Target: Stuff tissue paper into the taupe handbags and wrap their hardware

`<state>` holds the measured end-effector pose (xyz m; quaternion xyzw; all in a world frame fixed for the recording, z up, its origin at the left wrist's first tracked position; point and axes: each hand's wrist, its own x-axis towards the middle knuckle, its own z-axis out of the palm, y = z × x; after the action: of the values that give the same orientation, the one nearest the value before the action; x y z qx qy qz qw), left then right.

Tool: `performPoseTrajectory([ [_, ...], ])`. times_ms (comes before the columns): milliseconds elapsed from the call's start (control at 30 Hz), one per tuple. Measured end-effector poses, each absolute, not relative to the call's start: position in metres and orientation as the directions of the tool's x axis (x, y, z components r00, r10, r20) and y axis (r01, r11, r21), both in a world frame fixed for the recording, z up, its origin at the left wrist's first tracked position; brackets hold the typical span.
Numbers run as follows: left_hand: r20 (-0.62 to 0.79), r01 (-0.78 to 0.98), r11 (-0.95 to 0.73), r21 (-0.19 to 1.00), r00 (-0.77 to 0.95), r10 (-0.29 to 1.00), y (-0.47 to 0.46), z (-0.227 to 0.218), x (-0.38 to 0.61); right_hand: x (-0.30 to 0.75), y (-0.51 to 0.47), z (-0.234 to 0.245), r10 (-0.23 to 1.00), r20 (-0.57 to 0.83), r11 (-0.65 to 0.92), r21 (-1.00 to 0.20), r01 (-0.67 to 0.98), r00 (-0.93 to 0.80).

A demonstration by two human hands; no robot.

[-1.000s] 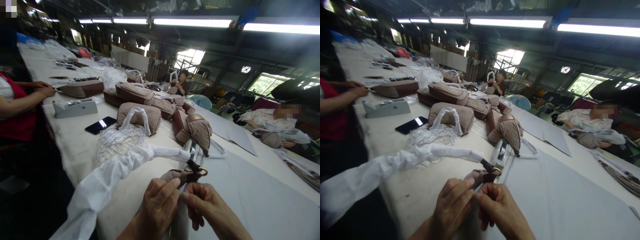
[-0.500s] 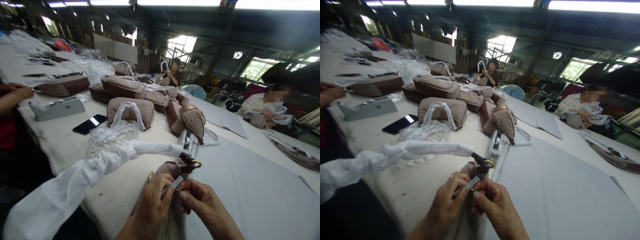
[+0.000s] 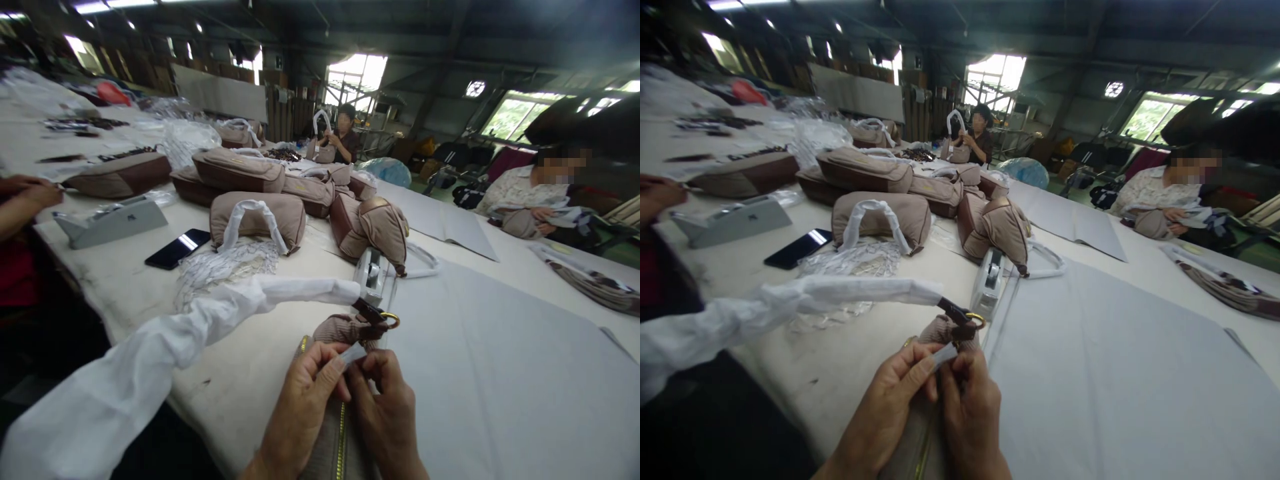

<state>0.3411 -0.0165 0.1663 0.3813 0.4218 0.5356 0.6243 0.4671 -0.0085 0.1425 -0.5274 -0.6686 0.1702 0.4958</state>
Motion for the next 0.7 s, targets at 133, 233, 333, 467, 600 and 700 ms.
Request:
performPoseTrajectory([
  [133, -0.190, -0.412, 0.224, 0.883, 0.121, 0.974, -0.021, 0.167, 0.347, 0.466, -0.001, 0.136, 0.607, 0.784, 0.653, -0.399, 0.644, -0.130],
  [233, -0.203, -0.467, 0.238, 0.851, 0.125, 0.971, -0.024, 0.165, 0.350, 0.472, 0.005, 0.139, 0.491, 0.817, 0.737, -0.206, 0.643, -0.301],
  [333, -0.181, -0.442, 0.211, 0.872, 0.109, 0.977, -0.024, 0.163, 0.351, 0.478, 0.008, 0.140, 0.419, 0.835, 0.778, -0.129, 0.615, -0.357],
  [467, -0.192, -0.340, 0.209, 0.917, 0.082, 0.978, -0.021, 0.168, 0.352, 0.483, 0.009, 0.140, 0.452, 0.787, 0.791, -0.136, 0.597, -0.419],
  [600, -0.125, -0.205, 0.131, 0.970, 0.044, 0.991, -0.023, 0.179, 0.348, 0.498, 0.006, 0.135, 0.462, 0.749, 0.810, -0.139, 0.570, -0.475],
  [700, -0.030, -0.126, 0.012, 0.992, -0.143, 0.989, -0.029, 0.172, 0.336, 0.521, -0.005, 0.122, 0.580, 0.755, 0.704, -0.275, 0.655, -0.307],
])
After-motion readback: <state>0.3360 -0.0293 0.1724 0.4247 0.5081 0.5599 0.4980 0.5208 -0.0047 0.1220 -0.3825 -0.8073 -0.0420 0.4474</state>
